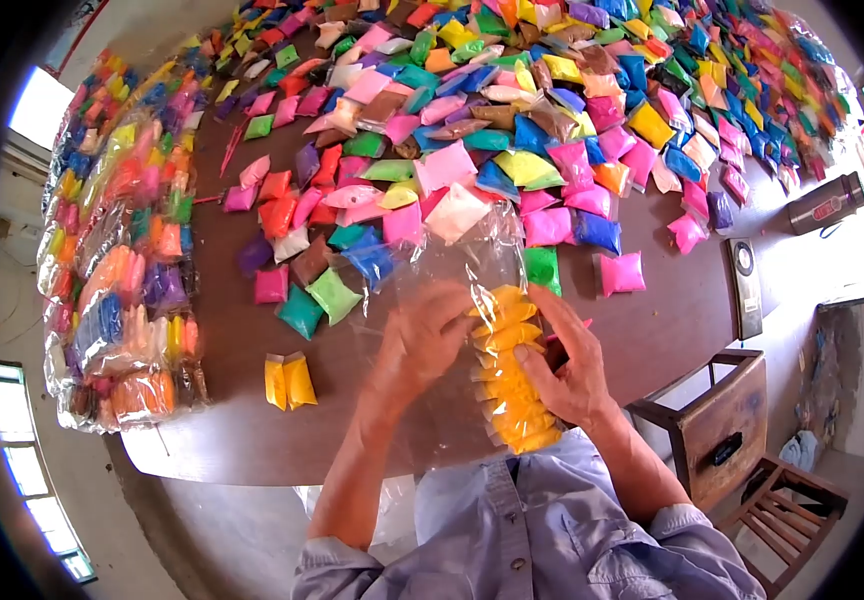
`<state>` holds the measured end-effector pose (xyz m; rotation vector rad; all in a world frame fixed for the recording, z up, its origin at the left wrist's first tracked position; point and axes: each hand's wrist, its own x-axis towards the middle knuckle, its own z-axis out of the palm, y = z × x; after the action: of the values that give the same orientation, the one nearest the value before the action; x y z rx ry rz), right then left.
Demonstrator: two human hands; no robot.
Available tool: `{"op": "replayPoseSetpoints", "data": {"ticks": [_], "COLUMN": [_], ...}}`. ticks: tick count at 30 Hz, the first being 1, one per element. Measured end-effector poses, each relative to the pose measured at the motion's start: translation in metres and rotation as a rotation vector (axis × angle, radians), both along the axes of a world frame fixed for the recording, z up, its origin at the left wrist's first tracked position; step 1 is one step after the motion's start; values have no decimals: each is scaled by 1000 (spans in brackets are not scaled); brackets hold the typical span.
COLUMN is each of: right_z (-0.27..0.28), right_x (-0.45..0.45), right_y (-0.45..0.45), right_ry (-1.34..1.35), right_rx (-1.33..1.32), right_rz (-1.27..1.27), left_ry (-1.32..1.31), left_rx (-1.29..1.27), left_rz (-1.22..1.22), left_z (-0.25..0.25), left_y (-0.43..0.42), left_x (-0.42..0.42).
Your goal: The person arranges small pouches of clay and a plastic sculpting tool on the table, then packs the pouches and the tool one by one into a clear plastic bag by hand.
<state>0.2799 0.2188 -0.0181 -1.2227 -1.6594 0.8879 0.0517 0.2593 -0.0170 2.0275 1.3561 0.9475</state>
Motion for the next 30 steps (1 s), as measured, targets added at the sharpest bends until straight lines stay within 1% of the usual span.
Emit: {"op": "replayPoseSetpoints", "data": {"ticks": [2,4,6,7,9,10,12,14,17,19,20,22,23,24,26,27,28,30], "right_z": [-3,-5,-4,-7,-11,-9,-3,-3,-8,-7,-5,-4,-5,-7,-6,-6,-7,-10], "right_x": [-2,-5,-9,-11,-13,-13,-11,-12,-13,-15,-15,-17,-17,-17,-17,-16,-16,-16], "right_y": [-4,-6,-9,-10,-10,-10,-9,-9,-9,-10,-11,-12,-12,-12,-12,-12,-12,-12], "right_ry": [-4,7,70,71,129,128,46,60,56,40,48,122,112,102,135,137,137,153], "right_rx": [32,69,-35,-32,-84,-79,-124,-118,-80,-40,-59,-133,-118,-103,-130,-137,-143,-147], "right_rz": [54,93,138,145,125,131,147,142,109,93,76,64,68,67,70,76,82,79], "left_ry": [41,-53,-30,-30,-79,-81,-85,-60,-104,-103,-96,-95,-145,-124,-97,-38,-28,193], "left_rx": [-36,-120,-115,-116,-160,-156,-135,-134,-115,-215,-212,55,-45,-43,-73,-66,-66,90], "left_rz": [8,89,127,133,99,104,39,45,57,167,177,126,206,220,368,446,451,625], "left_z": [1,1,4,1,9,8,3,4,7,12,6,5,8,11,16,27,29,31], "left_y": [-10,-24,-34,-37,-36,-33,-26,-24,-29,-38,-39,-40,-52,-61,-75,-81,-85,-92], "left_x": [-1,-6,-10,-12,-11,-11,-11,-12,-12,-12,-15,-22,-24,-32,-49,-60,-77,-113]}}
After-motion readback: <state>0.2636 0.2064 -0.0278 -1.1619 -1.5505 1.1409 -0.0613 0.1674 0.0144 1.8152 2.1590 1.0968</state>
